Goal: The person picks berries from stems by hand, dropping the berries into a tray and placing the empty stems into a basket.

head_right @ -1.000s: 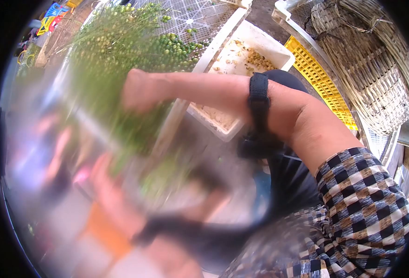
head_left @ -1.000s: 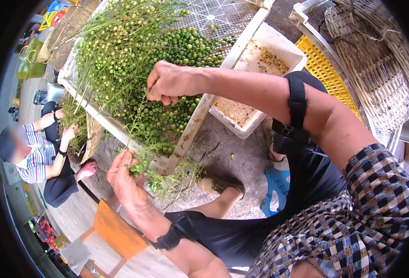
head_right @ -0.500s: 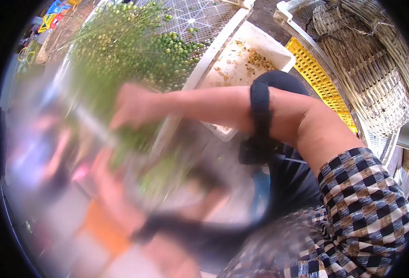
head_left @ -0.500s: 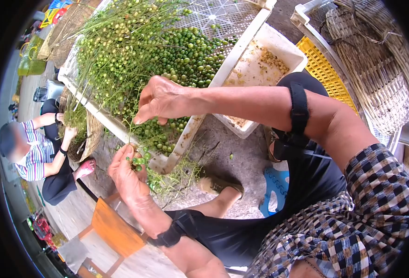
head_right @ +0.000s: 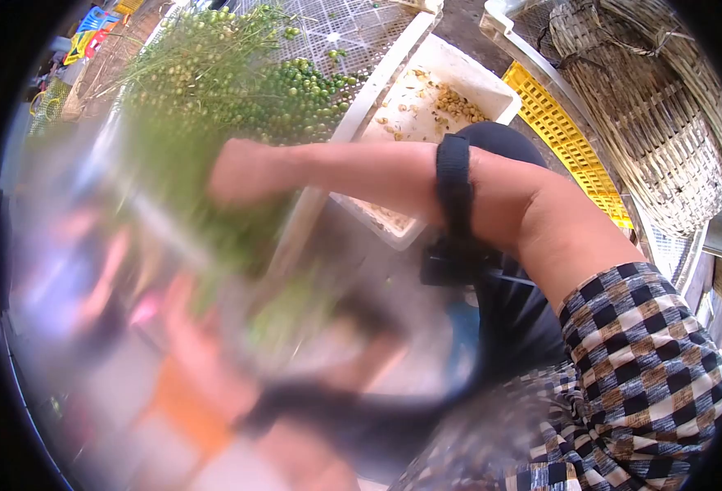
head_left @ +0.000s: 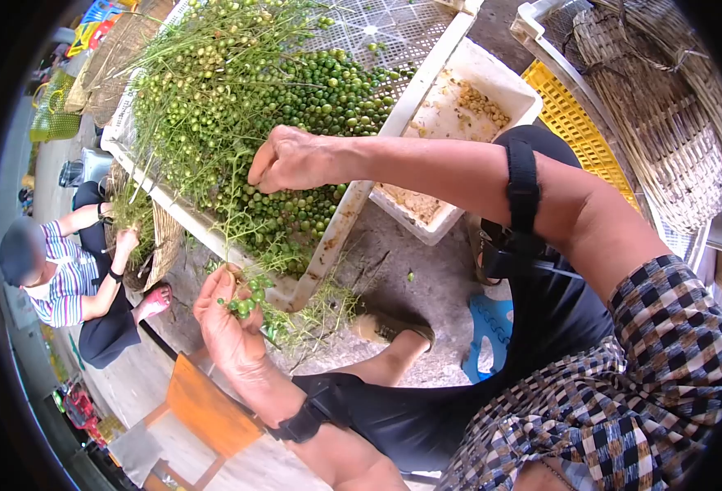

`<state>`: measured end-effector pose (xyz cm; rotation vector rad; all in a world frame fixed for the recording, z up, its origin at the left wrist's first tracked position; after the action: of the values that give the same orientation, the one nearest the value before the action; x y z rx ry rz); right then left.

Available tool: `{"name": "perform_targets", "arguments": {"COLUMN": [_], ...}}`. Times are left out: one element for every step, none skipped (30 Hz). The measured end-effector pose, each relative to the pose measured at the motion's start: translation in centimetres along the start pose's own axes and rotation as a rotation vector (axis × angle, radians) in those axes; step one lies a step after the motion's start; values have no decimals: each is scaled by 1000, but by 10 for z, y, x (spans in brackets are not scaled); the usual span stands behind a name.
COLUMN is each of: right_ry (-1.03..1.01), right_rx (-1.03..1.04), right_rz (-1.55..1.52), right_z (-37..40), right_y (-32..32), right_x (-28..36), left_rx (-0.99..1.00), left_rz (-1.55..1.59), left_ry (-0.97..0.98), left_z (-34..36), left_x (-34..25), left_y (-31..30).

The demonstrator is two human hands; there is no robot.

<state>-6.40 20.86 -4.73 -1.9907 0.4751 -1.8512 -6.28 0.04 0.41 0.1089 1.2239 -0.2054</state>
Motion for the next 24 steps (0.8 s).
{"name": "perform_targets", "arguments": {"right_ry": [5,-22,-52,-105,-100,-145,-192,-43,-42,-106,-168,-191,-190,-101,-8,19,19,40,62,99,100,50,2,143], "right_rx": [0,19,37,40,36,66,97,174,175,209,244,220,220,149,76,32,33,-31,-96,-105,-107,17,136,184], "right_rz": [-5,-145,-282,-501,-503,-580,-656,-680,-683,-641,-601,-594,-595,-820,-1042,-1146,-1146,-1187,-1229,-1214,-1215,-952,-689,-981], "right_z": [1,2,4,10,12,12,12,10,9,8,8,9,9,6,6,7,7,6,6,5,2,-3,-6,17], "right_y": [1,5,6,3,5,7,9,18,20,21,23,19,18,14,12,10,11,10,9,9,12,20,29,23], "right_x": [2,5,10,18,19,24,29,22,20,22,24,24,23,15,8,6,6,-2,-10,-18,-27,-27,-28,-1], "left_rx": [43,86,130,134,103,71,73,89,103,102,97,93,92,93,93,92,63,34,34,59,84,85,112,139], "left_rz": [18,38,61,60,46,32,32,26,21,20,19,18,18,-10,-39,-38,-16,4,2,4,7,8,16,23], "left_ry": [-9,-18,-25,-28,-28,-26,-28,-66,-104,-105,-110,-114,-114,-103,-92,-91,-100,-109,-109,-83,-58,-59,-84,-109], "left_z": [1,1,2,2,2,2,2,2,1,0,-1,-2,-1,0,2,3,5,6,4,2,0,0,0,1], "left_x": [1,2,3,4,6,7,6,7,8,7,7,7,6,5,4,5,6,7,8,8,8,6,6,7], "left_y": [3,6,11,13,13,13,13,12,11,9,6,5,5,5,6,9,12,13,11,8,6,4,5,7]}}
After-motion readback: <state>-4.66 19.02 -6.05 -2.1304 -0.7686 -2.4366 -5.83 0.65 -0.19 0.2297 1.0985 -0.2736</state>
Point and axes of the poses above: each hand's wrist, its own z-axis away from the middle knuckle, its own y-axis out of the palm, x = y × z, the point moved 7 cm from there along -z, towards the middle knuckle, and after that the axes turned 5 degrees about x, right-handed, at the moved point
